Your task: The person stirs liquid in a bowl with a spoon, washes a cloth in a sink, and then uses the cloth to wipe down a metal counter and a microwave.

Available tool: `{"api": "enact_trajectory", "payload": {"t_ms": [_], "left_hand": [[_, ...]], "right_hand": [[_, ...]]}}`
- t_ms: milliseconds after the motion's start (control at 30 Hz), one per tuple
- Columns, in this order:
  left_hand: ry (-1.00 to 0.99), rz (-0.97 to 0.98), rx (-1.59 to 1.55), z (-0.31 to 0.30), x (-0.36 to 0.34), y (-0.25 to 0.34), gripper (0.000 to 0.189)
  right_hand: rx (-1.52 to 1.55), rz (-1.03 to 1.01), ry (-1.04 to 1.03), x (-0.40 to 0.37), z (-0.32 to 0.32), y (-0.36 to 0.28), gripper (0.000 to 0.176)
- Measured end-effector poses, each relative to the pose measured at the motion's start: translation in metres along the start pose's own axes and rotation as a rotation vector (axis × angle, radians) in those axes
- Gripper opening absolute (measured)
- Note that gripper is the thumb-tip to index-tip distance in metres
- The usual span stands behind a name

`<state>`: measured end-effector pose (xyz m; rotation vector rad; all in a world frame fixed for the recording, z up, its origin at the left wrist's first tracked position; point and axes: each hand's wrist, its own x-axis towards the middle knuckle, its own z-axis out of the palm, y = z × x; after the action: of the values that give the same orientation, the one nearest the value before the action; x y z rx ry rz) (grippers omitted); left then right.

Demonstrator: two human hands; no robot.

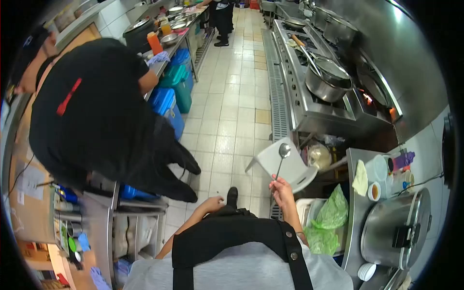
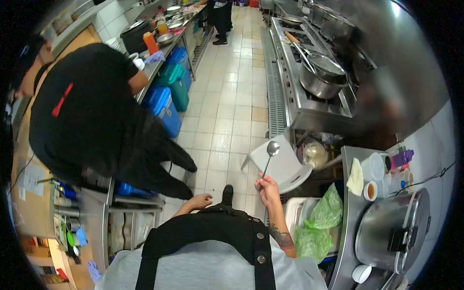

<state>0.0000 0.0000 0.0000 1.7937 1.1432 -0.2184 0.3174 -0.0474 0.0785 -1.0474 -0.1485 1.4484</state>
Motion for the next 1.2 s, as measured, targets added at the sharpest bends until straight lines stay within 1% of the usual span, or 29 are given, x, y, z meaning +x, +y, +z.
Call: {"api": "enact_trajectory", "payload": {"t_ms": [33, 67, 100, 167, 233, 300, 333, 400, 467, 533, 600, 633, 733, 833, 867, 967, 1033, 1100, 1133, 1200], "left_hand": [[0.054, 0.064, -0.045, -0.017, 0.003, 0.033, 0.043], [0.001, 0.124, -0.067, -0.039, 0.005, 0.063, 0.042], [-0.078, 0.159, -0.090, -0.114, 0.049, 0.088, 0.041], [0.008, 0.395, -0.004, -0.168, 0.111, 0.121, 0.037], [0.214, 0.534, -0.038, -0.211, 0.170, 0.161, 0.034], [0.360, 0.521, -0.096, -0.246, 0.198, 0.201, 0.030], [0.315, 0.518, -0.073, -0.257, 0.214, 0.211, 0.029], [0.239, 0.517, -0.025, -0.283, 0.247, 0.230, 0.028], [0.226, 0.544, -0.035, -0.305, 0.275, 0.240, 0.026], [0.244, 0.556, -0.023, -0.332, 0.309, 0.238, 0.026], [0.280, 0.547, 0.003, -0.358, 0.346, 0.228, 0.026], [0.289, 0.511, 0.023, -0.374, 0.364, 0.221, 0.027], [0.320, 0.429, 0.098, -0.436, 0.415, 0.200, 0.029], [0.360, 0.390, 0.095, -0.501, 0.465, 0.178, 0.027], [0.399, 0.349, 0.067, -0.523, 0.479, 0.173, 0.028], [0.578, 0.244, -0.023, -0.585, 0.508, 0.158, 0.030], [0.659, 0.206, -0.043, -0.623, 0.525, 0.140, 0.031], [0.751, 0.159, -0.039, -0.661, 0.547, 0.112, 0.032], [0.790, 0.129, -0.054, -0.686, 0.549, 0.106, 0.032], [0.868, 0.078, -0.065, -0.744, 0.555, 0.091, 0.033]], "right_hand": [[0.011, 0.037, 0.021, 0.000, 0.003, 0.000, 0.028], [0.025, 0.070, 0.041, 0.002, 0.007, -0.002, 0.024], [0.041, 0.090, 0.060, 0.058, 0.043, -0.022, 0.022], [0.036, 0.083, 0.065, 0.102, 0.060, -0.042, 0.019], [-0.031, -0.019, 0.086, 0.132, 0.077, -0.072, 0.015], [-0.119, -0.108, 0.118, 0.152, 0.090, -0.094, 0.013], [-0.200, -0.139, 0.149, 0.160, 0.094, -0.103, 0.009], [-0.167, -0.154, 0.194, 0.186, 0.082, -0.107, 0.007], [-0.212, -0.165, 0.287, 0.215, 0.068, -0.109, 0.003], [-0.324, -0.121, 0.407, 0.249, 0.058, -0.112, 0.012], [-0.348, -0.072, 0.470, 0.289, 0.057, -0.118, 0.017], [-0.362, -0.044, 0.505, 0.309, 0.057, -0.121, 0.019], [-0.456, -0.107, 0.484, 0.383, 0.081, -0.144, 0.024], [-0.553, -0.154, 0.423, 0.462, 0.133, -0.188, 0.026], [-0.577, -0.186, 0.363, 0.498, 0.141, -0.196, 0.026], [-0.678, -0.212, 0.255, 0.585, 0.208, -0.243, 0.025], [-0.750, -0.253, 0.134, 0.651, 0.242, -0.263, 0.028], [-0.737, -0.214, 0.032, 0.690, 0.299, -0.288, 0.028], [-0.722, -0.203, -0.022, 0.710, 0.323, -0.296, 0.029], [-0.837, -0.268, -0.118, 0.763, 0.351, -0.297, 0.029]]}}
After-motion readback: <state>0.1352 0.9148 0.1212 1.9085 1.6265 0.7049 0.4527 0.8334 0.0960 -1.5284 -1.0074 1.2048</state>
